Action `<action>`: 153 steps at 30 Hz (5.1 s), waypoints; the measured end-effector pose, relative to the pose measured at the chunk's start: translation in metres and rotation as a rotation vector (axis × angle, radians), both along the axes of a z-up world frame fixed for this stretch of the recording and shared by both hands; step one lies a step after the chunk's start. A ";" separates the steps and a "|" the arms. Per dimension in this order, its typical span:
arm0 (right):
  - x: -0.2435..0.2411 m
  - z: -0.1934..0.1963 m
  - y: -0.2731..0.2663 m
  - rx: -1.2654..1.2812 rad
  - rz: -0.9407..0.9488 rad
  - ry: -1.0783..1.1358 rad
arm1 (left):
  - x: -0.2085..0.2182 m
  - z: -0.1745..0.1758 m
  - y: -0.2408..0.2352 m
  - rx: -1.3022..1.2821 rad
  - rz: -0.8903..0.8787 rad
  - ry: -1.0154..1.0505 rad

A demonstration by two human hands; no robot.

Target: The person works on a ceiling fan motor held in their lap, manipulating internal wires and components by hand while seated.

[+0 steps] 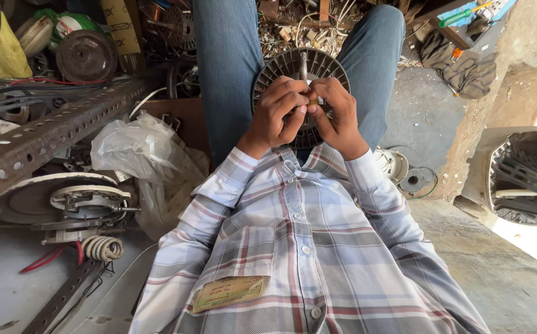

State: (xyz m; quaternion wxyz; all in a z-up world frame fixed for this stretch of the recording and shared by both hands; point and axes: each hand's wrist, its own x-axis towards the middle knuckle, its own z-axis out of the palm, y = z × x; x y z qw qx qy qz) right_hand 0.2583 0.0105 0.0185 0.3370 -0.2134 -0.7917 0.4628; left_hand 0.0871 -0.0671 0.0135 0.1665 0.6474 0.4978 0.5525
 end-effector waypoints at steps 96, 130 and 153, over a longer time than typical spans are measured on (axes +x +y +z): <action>0.002 0.007 -0.022 -0.099 -0.149 0.029 | -0.057 -0.022 0.049 -0.215 -0.084 0.180; -0.020 -0.036 0.100 -0.645 0.399 -0.134 | -0.027 0.075 0.033 -0.210 0.313 0.602; 0.035 -0.006 -0.040 0.350 -0.060 -0.194 | 0.010 0.084 -0.064 -0.362 0.097 0.668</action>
